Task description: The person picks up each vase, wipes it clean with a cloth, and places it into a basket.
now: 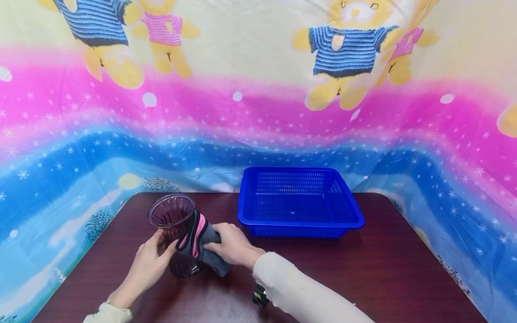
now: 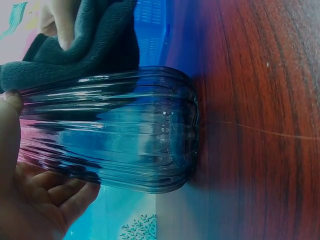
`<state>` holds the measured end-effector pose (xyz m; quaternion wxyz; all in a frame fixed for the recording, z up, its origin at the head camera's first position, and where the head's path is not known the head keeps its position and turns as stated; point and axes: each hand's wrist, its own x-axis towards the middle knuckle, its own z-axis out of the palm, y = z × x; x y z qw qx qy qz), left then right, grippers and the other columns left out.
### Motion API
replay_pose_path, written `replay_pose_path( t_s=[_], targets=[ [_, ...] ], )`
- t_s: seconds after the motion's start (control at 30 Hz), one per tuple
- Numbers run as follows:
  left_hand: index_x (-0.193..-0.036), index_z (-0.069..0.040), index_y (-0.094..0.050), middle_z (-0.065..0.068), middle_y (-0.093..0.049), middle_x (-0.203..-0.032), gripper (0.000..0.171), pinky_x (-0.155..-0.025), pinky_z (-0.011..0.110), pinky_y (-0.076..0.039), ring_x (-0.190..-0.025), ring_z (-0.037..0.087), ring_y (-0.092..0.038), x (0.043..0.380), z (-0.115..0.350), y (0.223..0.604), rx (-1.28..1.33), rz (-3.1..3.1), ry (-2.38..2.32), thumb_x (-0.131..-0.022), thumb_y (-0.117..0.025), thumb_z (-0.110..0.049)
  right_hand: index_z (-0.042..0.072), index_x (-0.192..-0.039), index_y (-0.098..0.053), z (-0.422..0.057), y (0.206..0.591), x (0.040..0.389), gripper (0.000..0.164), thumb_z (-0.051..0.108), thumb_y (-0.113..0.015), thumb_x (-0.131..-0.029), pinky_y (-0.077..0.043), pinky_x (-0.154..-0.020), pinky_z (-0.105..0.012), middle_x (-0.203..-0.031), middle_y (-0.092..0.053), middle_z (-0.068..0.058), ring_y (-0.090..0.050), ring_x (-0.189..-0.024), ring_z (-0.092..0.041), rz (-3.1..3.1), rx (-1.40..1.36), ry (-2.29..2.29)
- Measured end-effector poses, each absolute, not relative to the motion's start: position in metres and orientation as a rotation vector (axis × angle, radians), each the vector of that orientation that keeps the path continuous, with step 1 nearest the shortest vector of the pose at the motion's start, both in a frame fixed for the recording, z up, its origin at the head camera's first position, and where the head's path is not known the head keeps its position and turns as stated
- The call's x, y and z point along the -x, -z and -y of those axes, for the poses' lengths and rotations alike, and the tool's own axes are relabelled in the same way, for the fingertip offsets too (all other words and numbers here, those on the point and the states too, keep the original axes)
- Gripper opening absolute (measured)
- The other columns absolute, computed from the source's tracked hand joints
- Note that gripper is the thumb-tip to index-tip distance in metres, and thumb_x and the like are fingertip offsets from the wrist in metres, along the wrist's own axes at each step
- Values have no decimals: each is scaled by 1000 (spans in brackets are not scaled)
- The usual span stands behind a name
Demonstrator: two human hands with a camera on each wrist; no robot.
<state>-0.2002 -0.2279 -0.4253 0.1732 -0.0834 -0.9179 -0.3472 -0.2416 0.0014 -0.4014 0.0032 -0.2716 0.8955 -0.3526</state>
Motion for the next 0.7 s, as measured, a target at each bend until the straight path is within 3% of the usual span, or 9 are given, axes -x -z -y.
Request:
replay_pose_path(
  t_s=[0.27,0.7],
  targets=[
    [-141,9,-47,34,-64,-128,63,-98,59,-52,-117,46,-66,199,228,423,213,2639,987,-102,-59,-39,17,-97,-74,-4,415,241,14,26,-79,-88,-42,-57,-18,-71,-62,10,-51,-62,-3,-2829,838,1058],
    [-143,9,-45,35,-63,-129,65,-99,60,-52,-120,47,-64,198,228,423,198,2655,994,-102,-59,-39,16,-99,-74,-7,429,240,16,26,-79,-88,-41,-59,-20,-73,-60,10,-50,-64,-5,-2816,799,999]
  ],
)
